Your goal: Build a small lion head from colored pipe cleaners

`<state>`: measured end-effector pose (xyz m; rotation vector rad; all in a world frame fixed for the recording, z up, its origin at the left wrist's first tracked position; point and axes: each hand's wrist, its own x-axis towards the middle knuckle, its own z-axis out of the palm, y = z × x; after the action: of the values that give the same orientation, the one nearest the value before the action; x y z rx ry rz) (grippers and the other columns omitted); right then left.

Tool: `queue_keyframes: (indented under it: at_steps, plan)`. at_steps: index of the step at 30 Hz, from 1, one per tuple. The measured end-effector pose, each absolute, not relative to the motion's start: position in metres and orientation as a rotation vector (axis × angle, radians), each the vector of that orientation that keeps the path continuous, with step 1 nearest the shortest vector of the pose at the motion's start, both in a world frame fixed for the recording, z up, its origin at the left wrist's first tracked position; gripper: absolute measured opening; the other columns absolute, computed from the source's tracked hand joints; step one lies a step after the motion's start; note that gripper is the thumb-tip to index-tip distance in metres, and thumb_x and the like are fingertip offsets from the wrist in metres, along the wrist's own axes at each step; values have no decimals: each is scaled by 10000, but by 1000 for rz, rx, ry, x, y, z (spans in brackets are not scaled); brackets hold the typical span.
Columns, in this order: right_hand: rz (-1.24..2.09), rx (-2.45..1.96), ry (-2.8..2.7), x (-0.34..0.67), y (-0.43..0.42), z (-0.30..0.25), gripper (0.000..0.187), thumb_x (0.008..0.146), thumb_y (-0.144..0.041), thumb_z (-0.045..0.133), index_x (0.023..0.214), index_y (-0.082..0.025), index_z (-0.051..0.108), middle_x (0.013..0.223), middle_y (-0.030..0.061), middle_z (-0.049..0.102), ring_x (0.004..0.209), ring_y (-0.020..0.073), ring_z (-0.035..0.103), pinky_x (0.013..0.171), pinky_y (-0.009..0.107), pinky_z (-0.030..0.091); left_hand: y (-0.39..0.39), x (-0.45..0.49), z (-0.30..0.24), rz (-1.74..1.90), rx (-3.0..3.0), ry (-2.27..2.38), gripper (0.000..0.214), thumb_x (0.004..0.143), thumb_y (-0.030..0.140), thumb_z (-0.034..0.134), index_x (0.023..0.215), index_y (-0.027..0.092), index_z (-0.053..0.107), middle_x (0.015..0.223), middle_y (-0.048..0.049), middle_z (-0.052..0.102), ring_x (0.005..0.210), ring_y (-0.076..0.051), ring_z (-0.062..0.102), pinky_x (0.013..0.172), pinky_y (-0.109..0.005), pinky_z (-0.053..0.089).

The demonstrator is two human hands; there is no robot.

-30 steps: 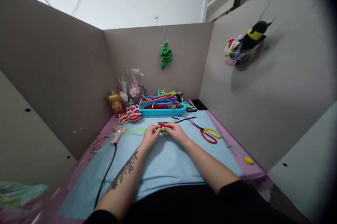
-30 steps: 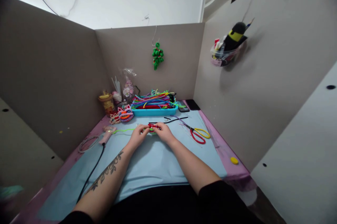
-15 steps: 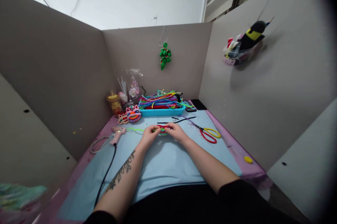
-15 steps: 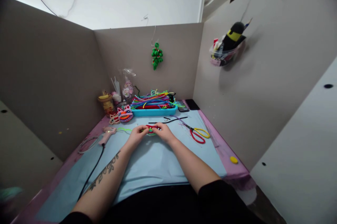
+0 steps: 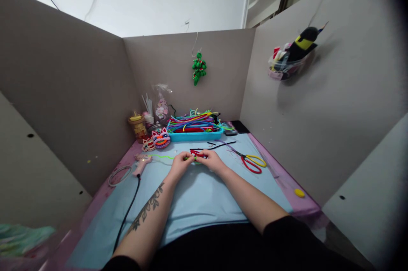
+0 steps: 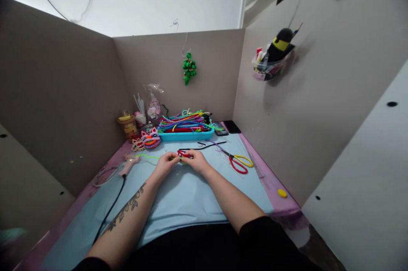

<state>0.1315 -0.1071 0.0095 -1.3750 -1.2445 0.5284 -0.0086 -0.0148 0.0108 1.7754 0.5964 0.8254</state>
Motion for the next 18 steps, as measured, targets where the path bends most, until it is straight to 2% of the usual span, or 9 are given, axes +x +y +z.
queue_keyframes:
  at_steps: [7, 12, 15, 18]
  plan:
    - [534, -1380, -1277, 133, -108, 12, 215, 649, -379, 690, 684, -167, 693, 653, 5, 603, 651, 143, 529, 640, 272, 389, -13, -9, 10, 788, 1745, 580, 237, 643, 368, 672, 647, 136, 626, 618, -10, 595, 592, -124, 502, 599, -240, 367]
    - [600, -1372, -1192, 129, -109, 14, 217, 628, -357, 702, 690, -150, 680, 648, 4, 621, 646, 140, 546, 635, 266, 409, -14, -10, 12, 756, 1748, 574, 304, 639, 381, 683, 820, 136, 682, 723, -42, 654, 644, -150, 544, 626, -253, 393]
    - [744, -1300, -1120, 129, -109, 14, 263, 605, -364, 721, 740, -146, 659, 656, 6, 637, 639, 141, 565, 638, 274, 428, -14, -10, 13, 741, 1781, 523, 263, 668, 382, 660, 759, 137, 684, 736, -47, 663, 675, -157, 557, 658, -258, 403]
    - [841, -1182, -1040, 133, -108, 12, 317, 582, -349, 740, 812, -163, 628, 710, 3, 652, 660, 140, 583, 660, 279, 441, -14, -11, 14, 763, 1792, 564, 257, 666, 391, 654, 707, 138, 672, 685, -28, 644, 649, -147, 541, 624, -243, 387]
